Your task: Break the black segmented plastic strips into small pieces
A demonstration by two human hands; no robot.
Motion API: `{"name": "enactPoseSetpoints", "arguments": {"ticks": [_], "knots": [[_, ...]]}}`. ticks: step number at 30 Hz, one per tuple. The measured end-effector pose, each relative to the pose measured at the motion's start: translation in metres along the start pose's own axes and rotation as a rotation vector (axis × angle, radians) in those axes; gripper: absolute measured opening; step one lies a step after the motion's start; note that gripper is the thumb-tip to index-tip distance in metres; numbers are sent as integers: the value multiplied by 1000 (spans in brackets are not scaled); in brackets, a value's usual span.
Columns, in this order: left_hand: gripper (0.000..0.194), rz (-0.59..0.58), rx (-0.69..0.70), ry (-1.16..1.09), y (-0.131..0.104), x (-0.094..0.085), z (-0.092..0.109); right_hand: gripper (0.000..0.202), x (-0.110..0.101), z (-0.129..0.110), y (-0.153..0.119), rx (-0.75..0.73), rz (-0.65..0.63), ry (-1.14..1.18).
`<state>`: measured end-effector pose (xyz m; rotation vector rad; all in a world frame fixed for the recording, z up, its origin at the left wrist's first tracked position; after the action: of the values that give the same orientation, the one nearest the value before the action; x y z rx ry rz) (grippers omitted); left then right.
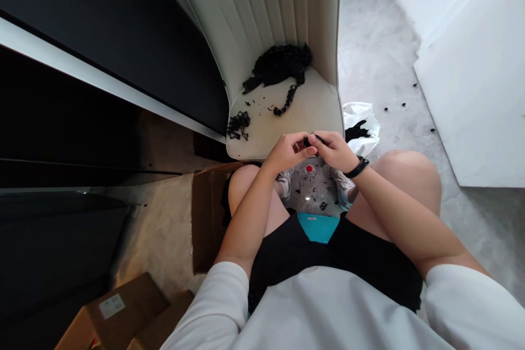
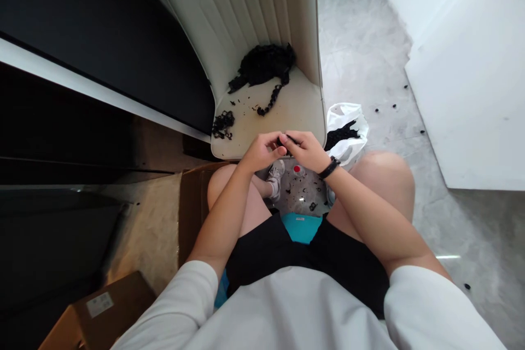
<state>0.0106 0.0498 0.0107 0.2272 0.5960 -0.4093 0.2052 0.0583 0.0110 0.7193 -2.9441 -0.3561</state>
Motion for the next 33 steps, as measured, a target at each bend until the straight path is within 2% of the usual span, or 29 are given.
{"name": "enactPoseSetpoints", "arguments": {"ticks": [5,11,13,18,21,23,26,29,33], "knots": [[73,-12,-64,-179,5,11,-6,73,4,0,1,29,-12,66],[70,-74,-75,-320,4,8,-1,71,6,3,-2,53,110,204],[68,-51,-70,-248,3,5,0,72,7,4,-3,53,97,202],[62,194,-44,88,4,-1,4,71,7,5,-4,36,90,155],[65,198,52,181,5,0,8,71,8,7,-4,20,75,76],[67,206,60,182,4,3,8,71,8,8,-3,11,58,61],[68,164,-20,44,2,7,5,69,8,10,-1,-6,13,101],[67,64,-108,-176,1,6,0,67,8,12,0,15,-5,179],[63,-58,-96,-376,-3,-1,-2,62,13,11,-3,97,14,520]]}}
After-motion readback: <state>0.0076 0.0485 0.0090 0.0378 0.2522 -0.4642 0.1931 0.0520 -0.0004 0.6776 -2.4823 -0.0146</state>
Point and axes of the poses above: each hand's wrist, its own y-axis towards the middle knuckle, its own x-axis out of the palm, z = x × y, the point moved 1 cm from there along y, towards the middle knuckle, and after that the axes turned 14 degrees about y, right-handed, at the moved point
